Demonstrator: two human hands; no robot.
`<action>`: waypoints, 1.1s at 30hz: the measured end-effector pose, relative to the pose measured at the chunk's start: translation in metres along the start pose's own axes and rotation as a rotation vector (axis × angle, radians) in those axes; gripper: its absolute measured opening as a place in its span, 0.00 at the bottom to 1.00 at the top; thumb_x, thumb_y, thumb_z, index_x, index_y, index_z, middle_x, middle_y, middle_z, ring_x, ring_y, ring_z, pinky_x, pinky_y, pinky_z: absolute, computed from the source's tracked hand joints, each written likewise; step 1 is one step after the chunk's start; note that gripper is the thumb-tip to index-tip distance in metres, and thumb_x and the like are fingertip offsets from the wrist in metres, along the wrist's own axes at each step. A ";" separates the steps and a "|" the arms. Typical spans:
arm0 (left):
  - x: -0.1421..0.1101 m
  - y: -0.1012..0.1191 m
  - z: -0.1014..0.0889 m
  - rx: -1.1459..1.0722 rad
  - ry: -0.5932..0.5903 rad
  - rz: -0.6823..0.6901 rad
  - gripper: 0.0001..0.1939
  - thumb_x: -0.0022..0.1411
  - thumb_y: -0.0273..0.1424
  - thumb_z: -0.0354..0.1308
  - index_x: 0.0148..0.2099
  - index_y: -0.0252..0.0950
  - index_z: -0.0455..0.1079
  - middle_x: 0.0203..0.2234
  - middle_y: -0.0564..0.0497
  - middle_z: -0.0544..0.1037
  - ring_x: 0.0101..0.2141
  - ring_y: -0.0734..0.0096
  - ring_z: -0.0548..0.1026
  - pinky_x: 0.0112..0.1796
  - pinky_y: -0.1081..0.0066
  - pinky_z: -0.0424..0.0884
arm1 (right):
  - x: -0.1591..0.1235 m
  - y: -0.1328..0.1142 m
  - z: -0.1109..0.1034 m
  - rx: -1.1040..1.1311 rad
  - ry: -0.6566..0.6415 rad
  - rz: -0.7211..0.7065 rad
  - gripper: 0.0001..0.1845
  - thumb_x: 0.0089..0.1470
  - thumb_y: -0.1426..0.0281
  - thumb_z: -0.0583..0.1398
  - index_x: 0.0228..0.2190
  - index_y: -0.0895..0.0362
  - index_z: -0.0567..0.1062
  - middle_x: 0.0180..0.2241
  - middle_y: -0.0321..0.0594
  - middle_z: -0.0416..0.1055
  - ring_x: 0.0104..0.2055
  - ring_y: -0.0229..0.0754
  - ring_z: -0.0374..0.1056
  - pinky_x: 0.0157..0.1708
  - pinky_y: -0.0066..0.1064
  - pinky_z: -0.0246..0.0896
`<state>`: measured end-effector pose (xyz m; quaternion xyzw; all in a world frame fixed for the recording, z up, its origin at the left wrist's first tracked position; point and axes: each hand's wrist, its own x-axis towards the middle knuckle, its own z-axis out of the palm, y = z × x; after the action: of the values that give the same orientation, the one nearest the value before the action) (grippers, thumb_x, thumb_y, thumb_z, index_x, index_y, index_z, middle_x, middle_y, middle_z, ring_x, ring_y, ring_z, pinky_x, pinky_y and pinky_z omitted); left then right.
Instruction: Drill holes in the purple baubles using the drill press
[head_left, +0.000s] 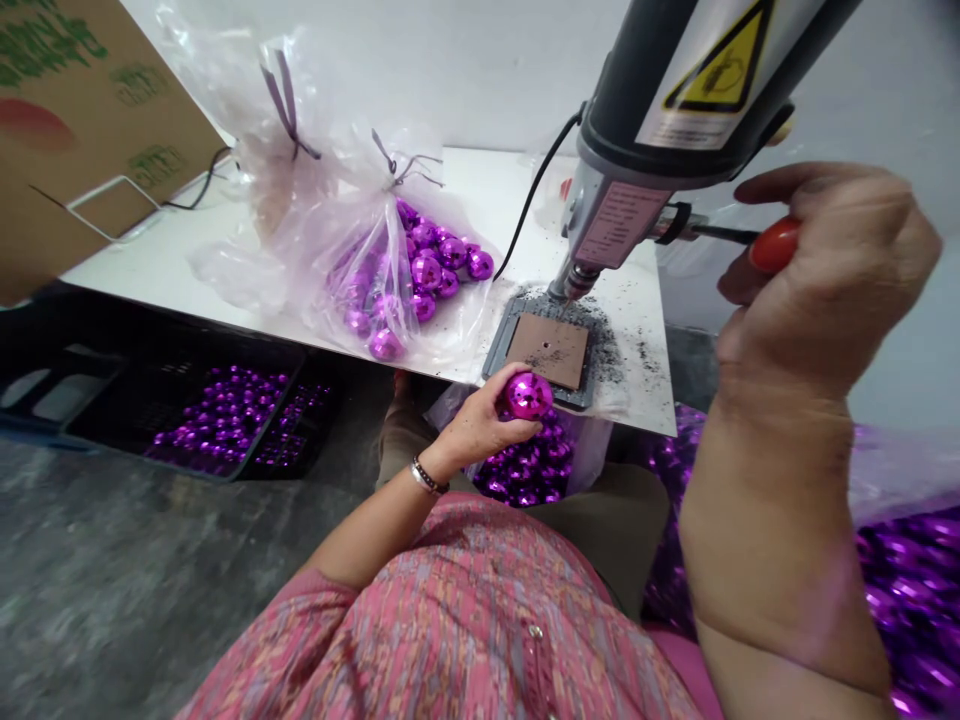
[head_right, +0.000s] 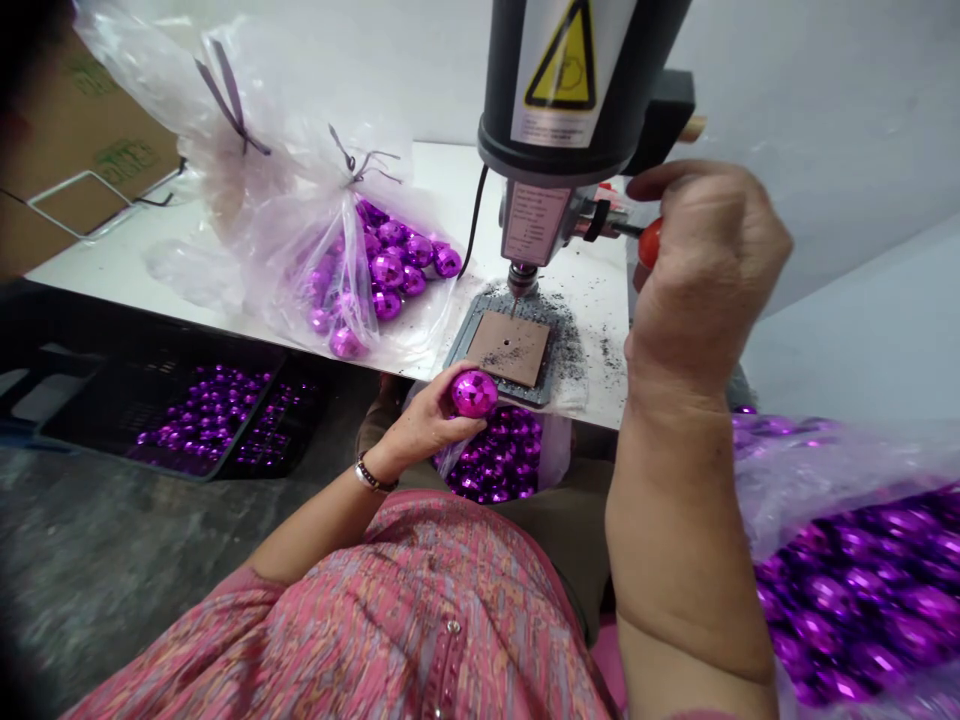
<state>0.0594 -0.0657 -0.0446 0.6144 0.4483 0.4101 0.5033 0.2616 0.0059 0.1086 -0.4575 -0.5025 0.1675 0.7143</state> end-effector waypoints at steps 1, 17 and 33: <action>-0.001 0.000 0.000 -0.001 0.000 -0.006 0.36 0.51 0.36 0.72 0.61 0.38 0.68 0.54 0.45 0.78 0.54 0.56 0.76 0.58 0.59 0.71 | 0.000 0.001 0.000 -0.007 0.002 -0.012 0.21 0.63 0.78 0.48 0.30 0.62 0.79 0.20 0.28 0.65 0.18 0.20 0.53 0.21 0.23 0.41; 0.001 0.003 -0.003 0.079 0.020 -0.058 0.37 0.52 0.40 0.70 0.62 0.37 0.65 0.53 0.44 0.77 0.54 0.55 0.75 0.59 0.58 0.69 | 0.000 0.011 -0.003 -0.038 0.009 -0.107 0.17 0.60 0.70 0.50 0.21 0.61 0.67 0.20 0.33 0.61 0.20 0.24 0.54 0.23 0.25 0.46; 0.024 -0.001 -0.010 -0.792 -0.006 -0.374 0.25 0.54 0.52 0.72 0.39 0.39 0.70 0.30 0.52 0.74 0.32 0.72 0.73 0.35 0.69 0.74 | 0.000 0.009 -0.003 0.023 -0.063 -0.048 0.19 0.63 0.73 0.49 0.26 0.63 0.73 0.21 0.33 0.61 0.23 0.22 0.54 0.28 0.21 0.48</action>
<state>0.0558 -0.0401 -0.0425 0.2833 0.3588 0.4504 0.7669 0.2658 0.0094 0.1010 -0.4316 -0.5338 0.1703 0.7069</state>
